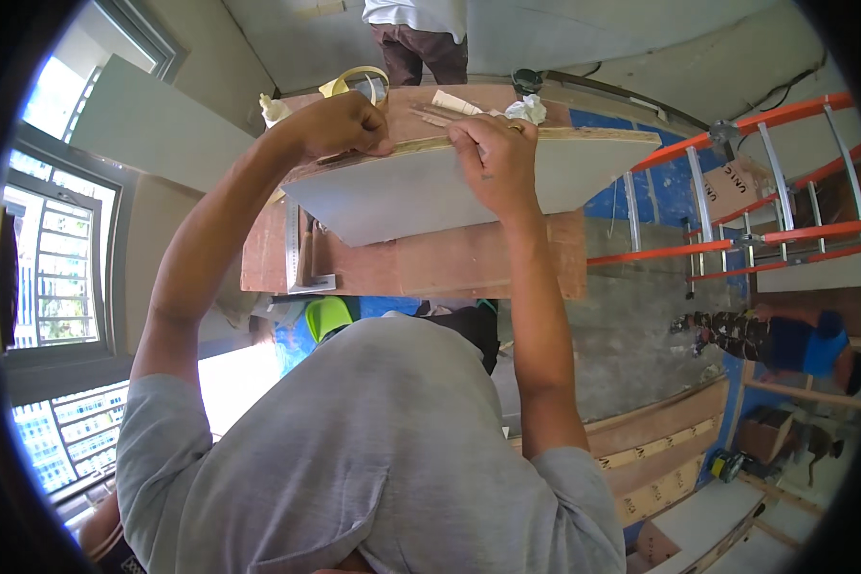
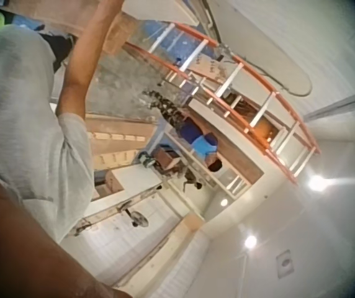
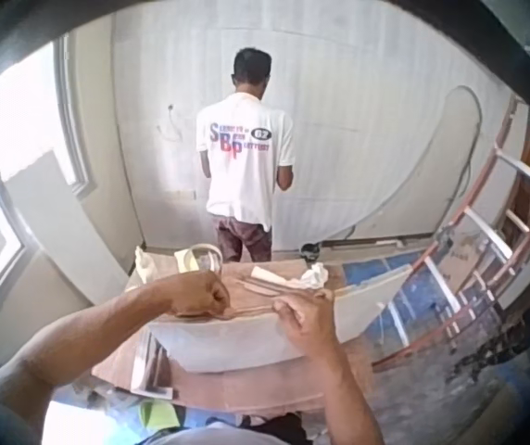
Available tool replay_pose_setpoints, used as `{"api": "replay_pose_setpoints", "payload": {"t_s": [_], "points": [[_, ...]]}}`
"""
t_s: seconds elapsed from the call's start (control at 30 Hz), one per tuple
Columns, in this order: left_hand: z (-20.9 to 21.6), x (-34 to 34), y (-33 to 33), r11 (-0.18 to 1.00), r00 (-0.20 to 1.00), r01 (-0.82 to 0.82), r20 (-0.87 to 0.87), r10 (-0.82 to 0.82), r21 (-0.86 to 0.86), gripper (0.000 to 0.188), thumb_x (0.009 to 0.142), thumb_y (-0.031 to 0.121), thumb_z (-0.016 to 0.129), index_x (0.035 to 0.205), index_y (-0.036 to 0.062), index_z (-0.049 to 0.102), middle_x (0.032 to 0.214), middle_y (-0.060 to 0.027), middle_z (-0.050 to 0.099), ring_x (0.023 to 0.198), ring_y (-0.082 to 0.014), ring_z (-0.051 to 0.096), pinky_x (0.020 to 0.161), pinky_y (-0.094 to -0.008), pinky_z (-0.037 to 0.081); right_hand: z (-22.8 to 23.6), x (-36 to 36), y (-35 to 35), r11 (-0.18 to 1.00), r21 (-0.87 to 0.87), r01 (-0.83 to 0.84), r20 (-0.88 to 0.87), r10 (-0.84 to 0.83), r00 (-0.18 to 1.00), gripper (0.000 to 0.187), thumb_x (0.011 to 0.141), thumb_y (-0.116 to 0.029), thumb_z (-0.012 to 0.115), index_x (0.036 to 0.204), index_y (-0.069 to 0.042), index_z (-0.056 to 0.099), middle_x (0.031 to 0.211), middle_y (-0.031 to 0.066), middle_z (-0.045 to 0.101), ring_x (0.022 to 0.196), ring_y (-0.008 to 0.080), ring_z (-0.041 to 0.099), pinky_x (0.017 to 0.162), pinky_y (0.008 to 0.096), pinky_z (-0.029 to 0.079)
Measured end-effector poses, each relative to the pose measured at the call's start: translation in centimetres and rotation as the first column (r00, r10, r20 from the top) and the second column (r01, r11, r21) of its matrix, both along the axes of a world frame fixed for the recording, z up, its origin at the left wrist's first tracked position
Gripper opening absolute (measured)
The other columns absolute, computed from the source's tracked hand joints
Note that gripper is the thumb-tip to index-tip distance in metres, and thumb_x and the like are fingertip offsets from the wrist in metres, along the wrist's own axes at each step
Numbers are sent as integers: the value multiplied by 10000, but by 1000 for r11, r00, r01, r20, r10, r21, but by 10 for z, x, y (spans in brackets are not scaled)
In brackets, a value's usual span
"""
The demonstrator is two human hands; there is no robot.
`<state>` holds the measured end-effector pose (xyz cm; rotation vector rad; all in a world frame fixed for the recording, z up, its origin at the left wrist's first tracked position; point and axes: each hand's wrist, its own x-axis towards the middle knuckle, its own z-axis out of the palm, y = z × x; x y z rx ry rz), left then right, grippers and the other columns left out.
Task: The person applies adhesive and laminate strips to the edges of a wooden panel, trimming the excess with a blade and smoothing the edges with a file.
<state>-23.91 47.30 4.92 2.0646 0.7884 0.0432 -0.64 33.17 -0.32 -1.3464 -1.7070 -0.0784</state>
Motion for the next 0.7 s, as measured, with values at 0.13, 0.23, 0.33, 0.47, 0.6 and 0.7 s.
{"api": "replay_pose_setpoints", "payload": {"t_s": [0.13, 0.23, 0.33, 0.47, 0.6, 0.7], "points": [[21, -7, -3, 990, 994, -104, -48, 100, -91, 197, 862, 160, 756, 979, 3, 770, 801, -28, 704, 667, -120, 626, 619, -308, 497, -1, 0, 2, 999, 34, 12, 19, -13, 1000, 114, 984, -196, 676, 931, -125, 747, 875, -5, 748, 843, 207, 673, 888, 389, 344], [30, -8, -11, 996, 994, -37, 96, 45, -78, 260, 880, 144, 758, 1102, 9, 760, 948, -52, 735, 765, -145, 665, 684, -324, 539, -2, 3, 2, 1000, 0, 21, 34, -21, 999, 104, 979, -189, 674, 939, -125, 746, 881, -3, 747, 853, 205, 675, 883, 394, 346], [19, -14, -8, 961, 941, 215, 226, -251, 171, 280, 879, 59, 753, 1153, 1, 752, 1047, -75, 740, 871, -169, 685, 749, -324, 558, -1, 1, 5, 1000, 19, 19, 42, -19, 999, 95, 972, -181, 675, 952, -126, 750, 894, -1, 754, 856, 207, 678, 880, 397, 349], [3, -21, -9, 914, 903, 247, 266, -338, 322, 276, 848, -51, 742, 1122, -24, 756, 1053, -105, 753, 968, -221, 699, 855, -350, 564, -3, 2, 7, 1000, 14, 28, 43, -29, 999, 100, 970, -185, 678, 975, -121, 754, 920, 6, 765, 874, 212, 685, 890, 404, 351], [0, -37, -5, 897, 881, 253, 297, -369, 364, 207, 868, -2, 753, 1073, -22, 754, 1004, -107, 762, 949, -231, 711, 867, -357, 564, -5, 3, 7, 999, 36, 21, 34, -22, 999, 101, 966, -185, 685, 983, -114, 755, 933, 19, 769, 893, 217, 695, 897, 407, 354], [24, -47, 5, 942, 939, 282, 150, -310, 181, 159, 905, 54, 748, 1050, -11, 744, 963, -99, 766, 894, -222, 718, 833, -351, 560, -5, 3, 5, 999, 35, 28, 47, -30, 998, 98, 962, -183, 691, 984, -114, 756, 942, 25, 771, 899, 221, 699, 899, 404, 359]]}}
